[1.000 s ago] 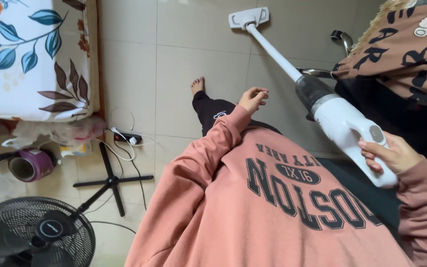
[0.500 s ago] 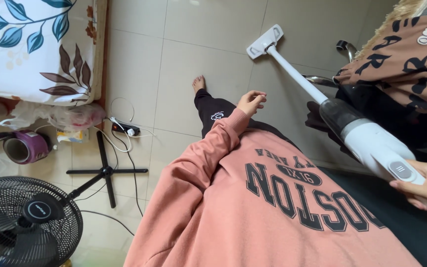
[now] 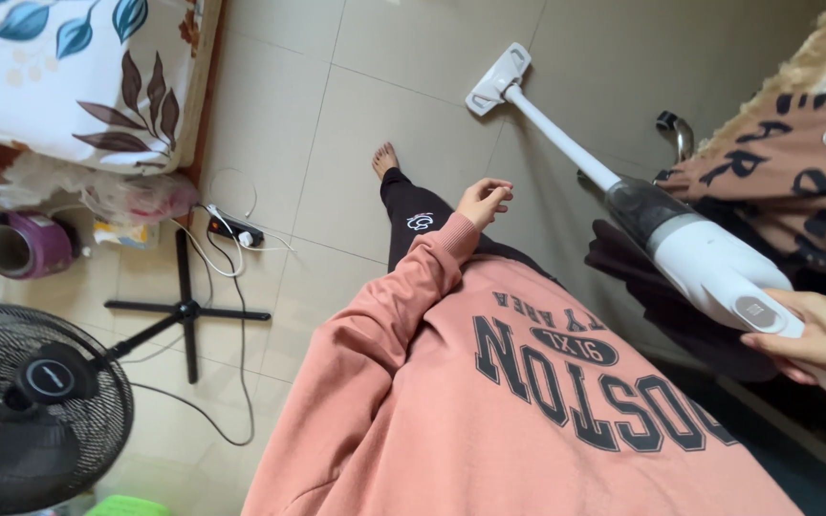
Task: Vacuuming the floor and organizing a standing fan and power strips.
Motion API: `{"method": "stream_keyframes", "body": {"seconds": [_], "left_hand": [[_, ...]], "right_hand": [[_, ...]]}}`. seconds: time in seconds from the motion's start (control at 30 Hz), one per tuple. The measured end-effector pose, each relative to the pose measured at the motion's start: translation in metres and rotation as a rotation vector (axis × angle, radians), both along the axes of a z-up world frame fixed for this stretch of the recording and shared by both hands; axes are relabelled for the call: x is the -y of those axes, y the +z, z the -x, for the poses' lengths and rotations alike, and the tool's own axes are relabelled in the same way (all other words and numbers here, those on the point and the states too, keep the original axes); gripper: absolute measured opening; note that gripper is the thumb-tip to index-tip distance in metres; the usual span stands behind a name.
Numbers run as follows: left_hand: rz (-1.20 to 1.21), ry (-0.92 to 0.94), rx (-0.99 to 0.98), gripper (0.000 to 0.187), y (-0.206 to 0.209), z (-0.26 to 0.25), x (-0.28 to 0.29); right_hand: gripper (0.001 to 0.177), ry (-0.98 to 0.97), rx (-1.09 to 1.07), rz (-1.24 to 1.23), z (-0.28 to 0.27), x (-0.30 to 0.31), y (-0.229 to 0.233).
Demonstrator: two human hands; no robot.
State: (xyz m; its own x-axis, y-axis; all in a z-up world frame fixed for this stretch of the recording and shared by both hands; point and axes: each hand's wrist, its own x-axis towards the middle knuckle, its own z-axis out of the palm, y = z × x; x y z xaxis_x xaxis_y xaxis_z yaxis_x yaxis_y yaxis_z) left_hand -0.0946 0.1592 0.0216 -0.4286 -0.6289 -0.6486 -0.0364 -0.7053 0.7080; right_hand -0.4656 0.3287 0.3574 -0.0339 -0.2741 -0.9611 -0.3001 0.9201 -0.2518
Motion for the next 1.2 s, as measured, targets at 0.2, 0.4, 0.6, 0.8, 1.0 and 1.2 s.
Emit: {"method": "stream_keyframes", "body": {"seconds": [0.2, 0.4, 0.6, 0.8, 1.0, 1.2], "left_hand": [[-0.023, 0.088, 0.008, 0.031, -0.001, -0.014, 0.014], [-0.019, 0.191, 0.011, 0.03, -0.016, -0.028, 0.051], [-0.03, 0.296, 0.0, 0.031, -0.01, -0.048, 0.111], [-0.017, 0.423, 0.009, 0.031, 0.003, -0.082, 0.174], [-0.014, 0.545, -0.029, 0.029, -0.005, -0.117, 0.203], [0.005, 0.731, -0.045, 0.026, -0.015, -0.136, 0.206]], "right_hand": [[0.035, 0.222, 0.027, -0.013, 0.003, 0.069, -0.014], [0.036, 0.362, 0.002, -0.032, -0.027, 0.159, -0.006], [0.036, 0.436, 0.031, -0.046, -0.043, 0.256, -0.006], [0.037, 0.587, 0.067, 0.014, -0.104, 0.359, 0.008], [0.041, 0.722, 0.047, 0.004, -0.164, 0.432, 0.0], [0.036, 0.816, 0.083, 0.051, -0.206, 0.484, -0.01]]}}
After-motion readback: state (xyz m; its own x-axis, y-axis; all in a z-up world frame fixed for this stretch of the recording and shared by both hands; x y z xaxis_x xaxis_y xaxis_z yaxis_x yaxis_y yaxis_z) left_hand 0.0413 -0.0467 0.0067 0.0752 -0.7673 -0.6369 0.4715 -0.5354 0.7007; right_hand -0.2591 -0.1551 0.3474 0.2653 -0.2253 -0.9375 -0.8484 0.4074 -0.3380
